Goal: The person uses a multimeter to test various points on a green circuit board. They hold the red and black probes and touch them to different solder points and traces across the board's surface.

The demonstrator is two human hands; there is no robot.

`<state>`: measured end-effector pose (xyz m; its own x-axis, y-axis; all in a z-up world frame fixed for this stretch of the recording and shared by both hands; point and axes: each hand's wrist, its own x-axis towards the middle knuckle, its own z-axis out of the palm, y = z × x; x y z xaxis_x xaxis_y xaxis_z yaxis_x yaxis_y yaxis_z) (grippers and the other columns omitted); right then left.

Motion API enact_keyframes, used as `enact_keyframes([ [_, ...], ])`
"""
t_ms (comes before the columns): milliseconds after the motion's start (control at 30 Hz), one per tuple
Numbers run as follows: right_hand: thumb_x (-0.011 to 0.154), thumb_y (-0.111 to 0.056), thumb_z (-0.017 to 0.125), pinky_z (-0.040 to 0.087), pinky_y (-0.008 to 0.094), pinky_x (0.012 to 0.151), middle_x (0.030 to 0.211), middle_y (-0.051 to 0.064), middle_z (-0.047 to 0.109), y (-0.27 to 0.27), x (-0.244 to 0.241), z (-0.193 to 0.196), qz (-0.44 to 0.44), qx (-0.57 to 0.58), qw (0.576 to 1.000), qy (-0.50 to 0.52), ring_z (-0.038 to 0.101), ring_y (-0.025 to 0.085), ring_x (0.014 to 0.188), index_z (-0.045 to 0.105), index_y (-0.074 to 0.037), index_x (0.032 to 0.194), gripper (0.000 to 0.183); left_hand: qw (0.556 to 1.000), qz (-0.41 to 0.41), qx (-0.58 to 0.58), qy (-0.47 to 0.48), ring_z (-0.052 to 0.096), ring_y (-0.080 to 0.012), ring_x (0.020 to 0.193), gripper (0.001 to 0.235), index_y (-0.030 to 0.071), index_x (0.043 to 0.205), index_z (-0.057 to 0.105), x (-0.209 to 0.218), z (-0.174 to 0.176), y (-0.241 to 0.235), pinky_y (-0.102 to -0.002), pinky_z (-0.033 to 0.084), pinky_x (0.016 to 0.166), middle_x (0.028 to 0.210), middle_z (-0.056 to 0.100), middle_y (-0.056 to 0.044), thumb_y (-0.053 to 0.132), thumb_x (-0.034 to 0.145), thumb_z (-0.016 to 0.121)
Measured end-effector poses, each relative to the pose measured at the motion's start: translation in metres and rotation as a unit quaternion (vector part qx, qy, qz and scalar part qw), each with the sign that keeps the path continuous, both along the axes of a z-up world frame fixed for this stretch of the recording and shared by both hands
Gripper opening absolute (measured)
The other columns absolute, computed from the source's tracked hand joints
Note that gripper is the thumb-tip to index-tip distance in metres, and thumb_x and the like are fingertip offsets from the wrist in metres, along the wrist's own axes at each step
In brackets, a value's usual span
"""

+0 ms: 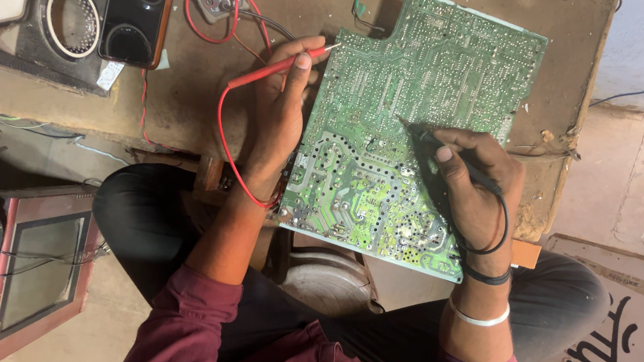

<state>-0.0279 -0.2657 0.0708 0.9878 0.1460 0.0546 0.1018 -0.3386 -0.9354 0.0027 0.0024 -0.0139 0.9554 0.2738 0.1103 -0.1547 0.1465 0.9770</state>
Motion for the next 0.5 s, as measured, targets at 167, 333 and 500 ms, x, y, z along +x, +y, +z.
enact_keyframes([
  [167,0.1,-0.01,0.07,0.052,0.023,0.078,0.1,0.007,0.074,0.0011,-0.0004,0.0001,-0.006,0.008,1.0,0.004,0.065,0.009,0.086,0.071,0.003,0.114,0.018,1.0,-0.003,-0.007,-0.024,0.065,-0.015,0.116,0.039,0.004,0.133,0.063,-0.0003,-0.0004,-0.0006,-0.026,0.05,0.093,0.129,0.07,-0.012,0.035,0.112,0.053],
  [333,0.101,-0.01,0.07,0.051,0.022,0.076,0.099,0.008,0.074,0.0011,-0.0008,0.0012,-0.004,0.001,1.0,0.002,0.065,0.009,0.085,0.071,0.003,0.114,0.019,1.0,-0.004,-0.012,-0.012,0.065,-0.0141,0.115,0.039,0.005,0.133,0.063,-0.0003,-0.0001,-0.0012,-0.026,0.051,0.092,0.129,0.069,-0.011,0.035,0.111,0.053],
  [500,0.101,-0.01,0.07,0.051,0.022,0.078,0.1,0.008,0.074,0.0019,-0.0006,0.0018,-0.004,0.013,1.0,0.007,0.065,0.008,0.087,0.071,0.003,0.115,0.019,1.0,-0.006,-0.015,0.002,0.063,-0.0122,0.111,0.04,0.005,0.134,0.063,-0.0004,0.0017,-0.0009,-0.024,0.049,0.088,0.128,0.07,-0.01,0.036,0.11,0.053],
])
